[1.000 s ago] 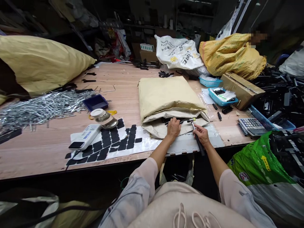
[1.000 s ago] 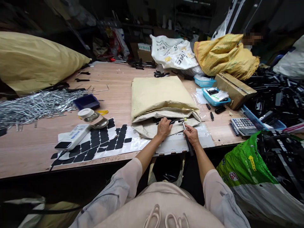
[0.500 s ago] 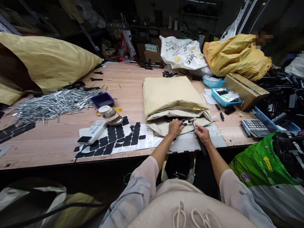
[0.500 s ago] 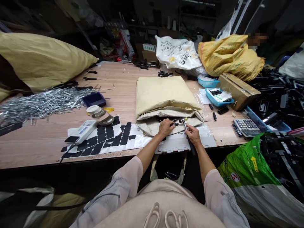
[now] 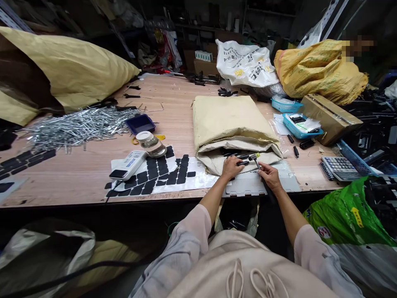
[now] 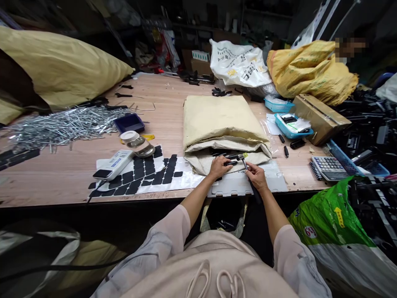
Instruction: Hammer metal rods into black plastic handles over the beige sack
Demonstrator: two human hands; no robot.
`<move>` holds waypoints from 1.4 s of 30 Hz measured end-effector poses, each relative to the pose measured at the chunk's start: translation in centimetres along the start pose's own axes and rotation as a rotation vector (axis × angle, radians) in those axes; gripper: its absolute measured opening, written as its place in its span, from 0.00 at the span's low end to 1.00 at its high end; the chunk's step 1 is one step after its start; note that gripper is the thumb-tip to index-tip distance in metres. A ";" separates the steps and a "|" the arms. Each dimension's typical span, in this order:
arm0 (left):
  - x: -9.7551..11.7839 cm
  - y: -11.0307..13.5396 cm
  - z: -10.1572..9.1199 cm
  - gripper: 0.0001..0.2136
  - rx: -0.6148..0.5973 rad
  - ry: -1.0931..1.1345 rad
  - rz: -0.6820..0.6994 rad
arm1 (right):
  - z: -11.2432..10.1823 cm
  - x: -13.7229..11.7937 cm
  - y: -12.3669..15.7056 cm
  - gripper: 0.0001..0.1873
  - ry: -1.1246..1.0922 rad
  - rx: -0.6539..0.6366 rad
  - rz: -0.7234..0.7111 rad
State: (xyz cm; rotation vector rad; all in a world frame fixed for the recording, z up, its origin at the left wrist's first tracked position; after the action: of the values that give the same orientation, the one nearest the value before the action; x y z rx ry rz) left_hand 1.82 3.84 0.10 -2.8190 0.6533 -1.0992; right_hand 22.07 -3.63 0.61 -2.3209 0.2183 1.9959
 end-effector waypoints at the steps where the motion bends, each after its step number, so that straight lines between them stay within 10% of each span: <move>1: 0.0 0.0 0.0 0.11 -0.003 0.002 0.000 | 0.1 -0.2 0.1 0.27 0.007 -0.014 -0.001; 24: 0.7 0.0 -0.8 0.11 -0.042 0.018 -0.070 | 1.9 -0.8 0.4 0.26 0.078 -0.138 0.006; 33: 0.5 0.0 -0.8 0.10 -0.011 0.033 -0.014 | 0.0 0.1 -0.4 0.26 -0.091 0.081 -0.002; 38: 3.3 6.2 -2.0 0.09 0.110 0.073 0.268 | -0.3 0.3 -0.9 0.26 -0.124 0.076 -0.020; 42: 5.2 14.9 -0.6 0.11 -0.061 0.072 0.529 | -0.3 0.4 -0.7 0.26 -0.137 0.069 -0.008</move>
State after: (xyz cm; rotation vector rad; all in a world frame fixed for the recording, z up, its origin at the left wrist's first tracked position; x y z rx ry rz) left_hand -0.65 -11.74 0.96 -2.4244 1.3549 -1.0831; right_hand 22.49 -2.96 0.23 -2.1302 0.2642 2.0979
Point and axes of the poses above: each hand's wrist, its own y-axis away from the middle knuckle, its own z-axis out of the palm, x = y × z, the point moved 2 cm from there along -y, towards the middle knuckle, and after that the axes turned 7 degrees about z, right-handed, at the moved point
